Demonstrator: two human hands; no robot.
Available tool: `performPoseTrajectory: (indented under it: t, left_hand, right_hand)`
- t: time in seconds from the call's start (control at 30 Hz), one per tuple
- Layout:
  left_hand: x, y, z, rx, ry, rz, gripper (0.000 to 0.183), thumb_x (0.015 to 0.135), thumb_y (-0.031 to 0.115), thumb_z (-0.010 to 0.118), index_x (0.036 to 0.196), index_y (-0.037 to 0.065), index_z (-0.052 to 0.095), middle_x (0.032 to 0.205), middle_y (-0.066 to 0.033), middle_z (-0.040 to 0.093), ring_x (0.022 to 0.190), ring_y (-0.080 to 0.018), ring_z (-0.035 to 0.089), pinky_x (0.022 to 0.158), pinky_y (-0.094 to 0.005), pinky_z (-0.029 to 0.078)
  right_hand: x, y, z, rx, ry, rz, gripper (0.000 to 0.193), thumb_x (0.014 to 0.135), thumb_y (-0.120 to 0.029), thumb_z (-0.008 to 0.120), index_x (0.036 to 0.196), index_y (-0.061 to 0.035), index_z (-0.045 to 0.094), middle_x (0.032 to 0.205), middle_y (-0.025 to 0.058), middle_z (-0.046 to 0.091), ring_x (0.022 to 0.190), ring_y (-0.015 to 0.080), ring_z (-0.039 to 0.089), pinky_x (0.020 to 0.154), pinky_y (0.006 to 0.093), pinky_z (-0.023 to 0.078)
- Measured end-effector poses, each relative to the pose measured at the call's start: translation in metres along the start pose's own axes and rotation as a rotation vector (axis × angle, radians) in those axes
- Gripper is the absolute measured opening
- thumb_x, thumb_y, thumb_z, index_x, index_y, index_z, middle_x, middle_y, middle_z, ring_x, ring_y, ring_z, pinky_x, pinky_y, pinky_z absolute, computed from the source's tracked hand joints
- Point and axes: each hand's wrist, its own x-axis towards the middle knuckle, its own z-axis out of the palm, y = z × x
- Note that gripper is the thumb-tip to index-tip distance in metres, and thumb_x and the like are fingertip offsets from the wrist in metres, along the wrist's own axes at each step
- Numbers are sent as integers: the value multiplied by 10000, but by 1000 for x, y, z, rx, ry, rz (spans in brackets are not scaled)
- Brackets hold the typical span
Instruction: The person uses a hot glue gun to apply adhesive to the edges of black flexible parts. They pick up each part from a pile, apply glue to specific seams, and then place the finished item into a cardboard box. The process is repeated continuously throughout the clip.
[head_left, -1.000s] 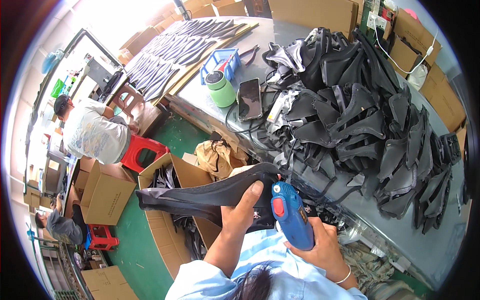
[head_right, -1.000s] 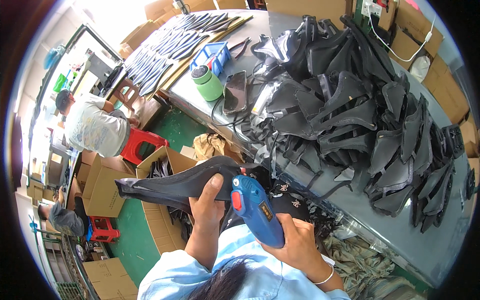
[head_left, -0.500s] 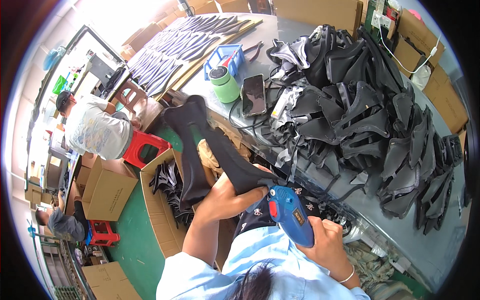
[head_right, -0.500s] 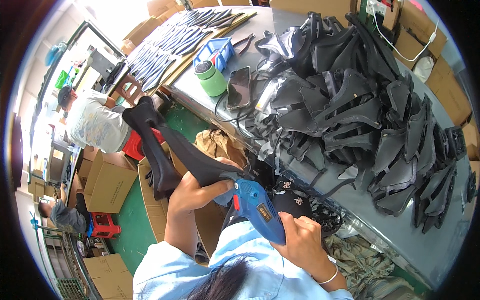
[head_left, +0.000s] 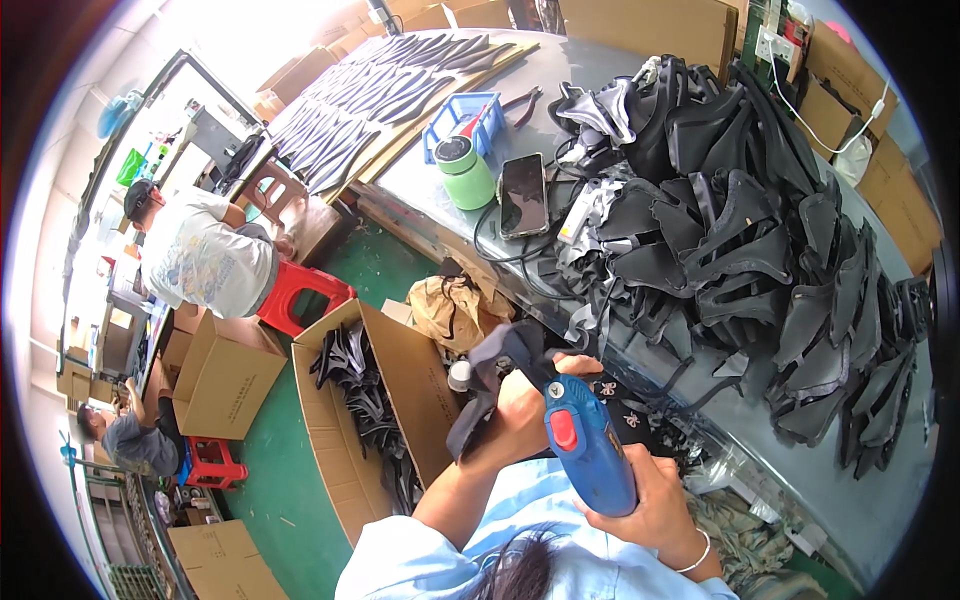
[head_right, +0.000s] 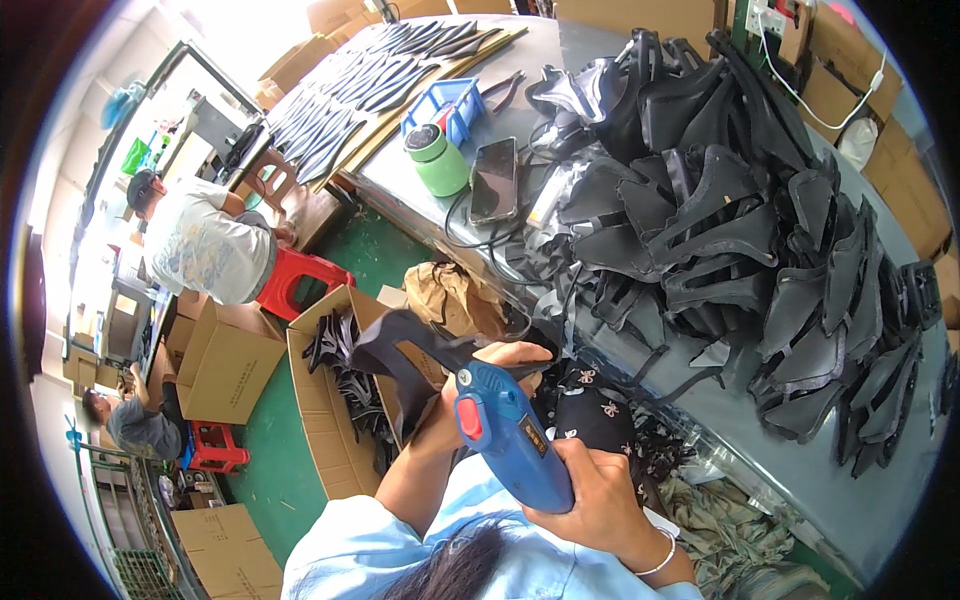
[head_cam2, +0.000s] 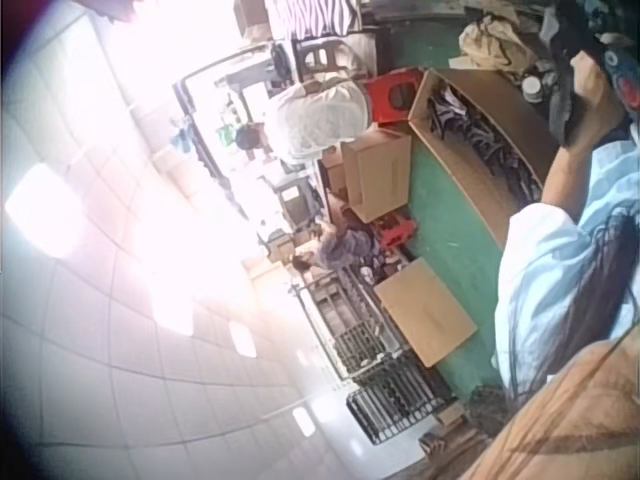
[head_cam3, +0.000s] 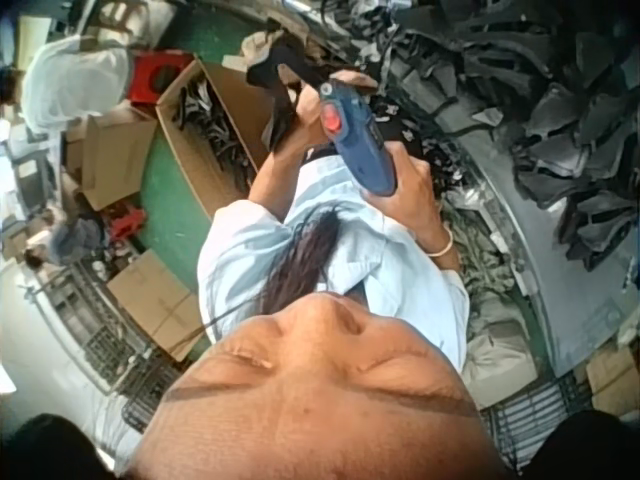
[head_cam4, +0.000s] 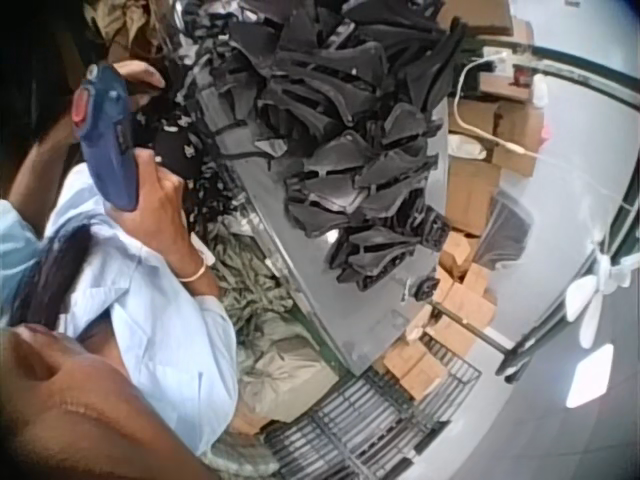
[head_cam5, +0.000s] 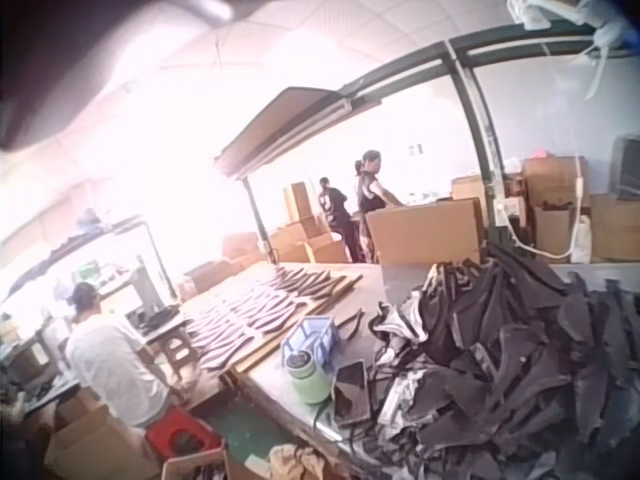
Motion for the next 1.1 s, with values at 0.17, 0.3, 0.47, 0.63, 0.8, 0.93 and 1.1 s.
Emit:
performPoseTrajectory:
  t: [0.17, 0.3, 0.47, 0.63, 0.8, 0.93, 1.1]
  left_hand:
    - [-9, -10, 17, -37, -52, -25, 219, 813, 88, 647, 1030, 65, 644, 942, -94, 657, 812, -221, 627, 712, -319, 486]
    - [-23, -19, 19, -420, -213, -204, 288, 792, 109, 669, 1067, 51, 605, 1001, -102, 634, 881, -207, 618, 771, -326, 491]
    - [-36, -6, 12, -926, -398, -510, 381, 731, 65, 630, 1095, 12, 533, 1048, -76, 529, 1027, -202, 478, 922, -358, 382]
    - [-24, 9, 27, -1765, 55, -376, 620, 828, 311, 667, 1352, 105, 408, 1346, -140, 429, 1131, -301, 519, 930, -441, 462]
    - [2, -11, 21, -1165, 697, -113, 412, 918, 239, 560, 1235, 38, 390, 988, -199, 573, 799, -240, 608, 697, -329, 515]
    - [0, 0, 2, -1212, 649, -110, 331, 876, 121, 595, 1158, 21, 454, 907, -163, 599, 710, -193, 602, 614, -291, 515]
    - [-14, -2, -12, -1048, 457, -143, 352, 865, 53, 553, 1198, -21, 465, 1094, -199, 594, 781, -205, 631, 669, -312, 541]
  right_hand:
    - [2, 0, -1, 27, 6, -24, 448, 611, -161, 783, 921, 11, 508, 626, 119, 589, 534, 266, 624, 515, 333, 495]
    - [7, -5, -6, 52, 13, -62, 488, 603, -162, 795, 962, 7, 512, 679, 129, 601, 573, 273, 632, 529, 340, 497]
    - [10, 8, -6, -111, 218, -55, 527, 587, -166, 807, 993, 2, 516, 748, 155, 612, 633, 300, 638, 560, 364, 503]
    - [8, 7, 3, -87, 43, -58, 452, 628, -139, 802, 968, -3, 538, 705, 113, 630, 602, 234, 649, 570, 307, 503]
    - [0, 4, 5, -59, -38, -76, 516, 619, -223, 839, 972, -3, 534, 646, 93, 584, 542, 231, 601, 526, 310, 471]
    - [-10, 11, -2, -275, 80, 53, 562, 623, -311, 843, 969, -6, 522, 663, 99, 605, 572, 245, 626, 548, 334, 491]
    - [-16, 16, -7, -281, 32, 108, 561, 620, -298, 833, 984, 2, 529, 718, 129, 641, 622, 262, 651, 583, 334, 505]
